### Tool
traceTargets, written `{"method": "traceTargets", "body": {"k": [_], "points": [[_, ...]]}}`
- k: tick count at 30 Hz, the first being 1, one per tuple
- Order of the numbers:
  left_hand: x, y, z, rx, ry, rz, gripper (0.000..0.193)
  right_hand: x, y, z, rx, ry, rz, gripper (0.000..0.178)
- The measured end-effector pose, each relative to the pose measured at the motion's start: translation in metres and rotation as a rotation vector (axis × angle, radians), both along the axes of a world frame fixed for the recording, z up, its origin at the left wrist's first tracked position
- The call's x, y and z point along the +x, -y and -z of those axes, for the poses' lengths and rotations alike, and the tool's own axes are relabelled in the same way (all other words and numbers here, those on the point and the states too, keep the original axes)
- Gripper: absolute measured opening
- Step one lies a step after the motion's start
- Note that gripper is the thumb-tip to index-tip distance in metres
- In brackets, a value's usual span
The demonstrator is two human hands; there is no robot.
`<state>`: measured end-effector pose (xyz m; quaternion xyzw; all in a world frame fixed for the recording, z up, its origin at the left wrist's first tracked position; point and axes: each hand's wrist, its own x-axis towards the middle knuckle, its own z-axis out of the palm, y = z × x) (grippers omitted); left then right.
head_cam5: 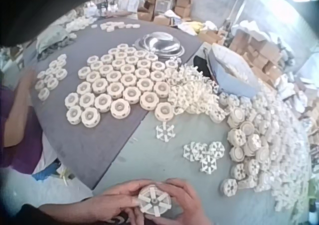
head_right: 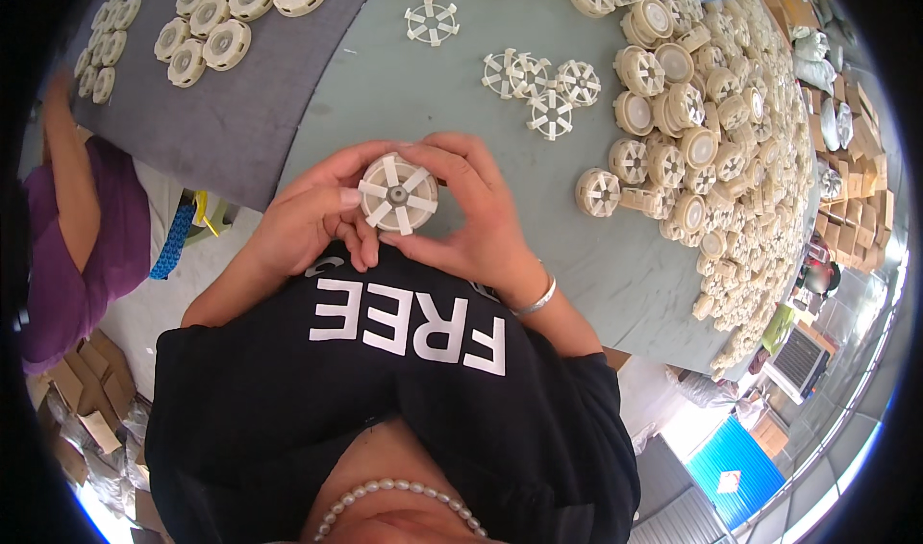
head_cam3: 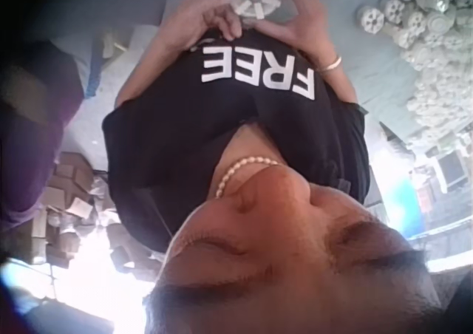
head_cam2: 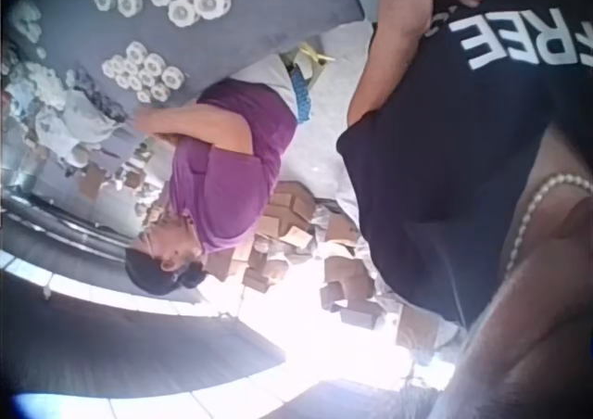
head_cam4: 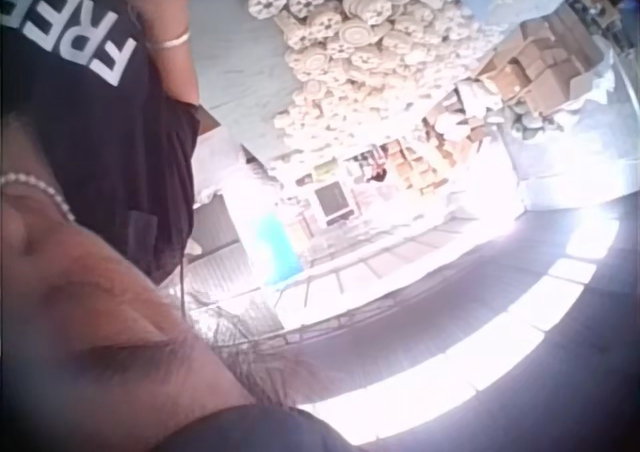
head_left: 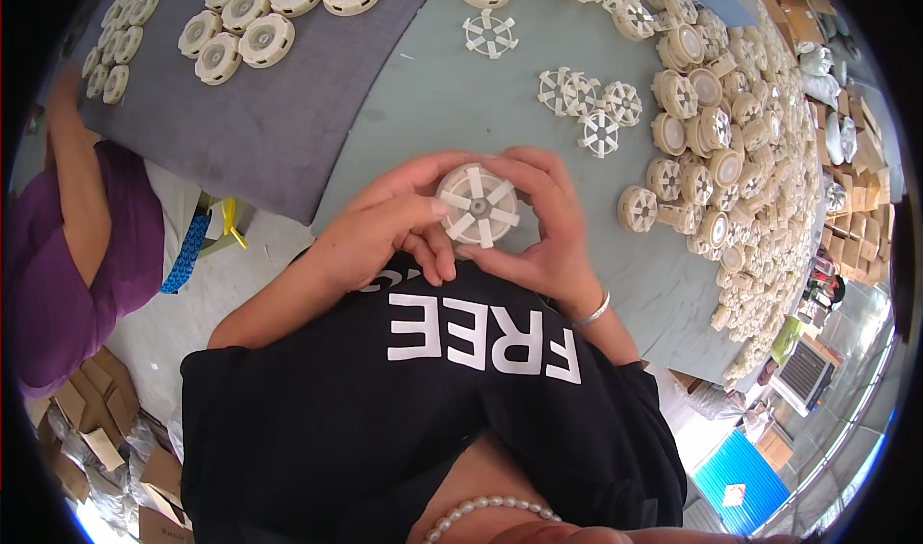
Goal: The person assembles plastic wheel components by picking up circular bases and plastic spoke inserts, fitting the inserts into the bases by hand, pressing them together, and placing the assembled units on the table.
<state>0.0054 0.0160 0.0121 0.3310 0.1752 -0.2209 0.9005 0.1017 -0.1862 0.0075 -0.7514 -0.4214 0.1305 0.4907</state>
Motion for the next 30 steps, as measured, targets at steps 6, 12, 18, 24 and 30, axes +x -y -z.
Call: {"method": "traceTargets", "body": {"k": [6, 12, 18, 24, 30], "points": [[0.006, 0.006, 0.005, 0.262, 0.108, 0.05, 0.053, 0.012, 0.005, -0.006, -0.014, 0.13, -0.023, 0.067], [0.048, -0.05, 0.046, 1.705, 0.432, -0.229, 0.04, 0.106, 0.108, -0.018, -0.407, 0.559, 0.651, 0.06], [0.101, -0.098, 0.06, 2.024, 0.447, -0.464, 0.033, 0.129, 0.039, -0.014, -0.206, 0.17, 0.607, 0.049], [0.117, -0.104, 0.064, 2.178, 0.321, -0.426, 0.051, 0.099, -0.081, 0.06, -0.327, 0.612, 0.293, 0.032], [0.105, -0.096, 0.06, 2.009, 0.304, -0.347, 0.062, 0.043, -0.033, 0.038, -0.025, 0.042, 0.153, 0.013]]}}
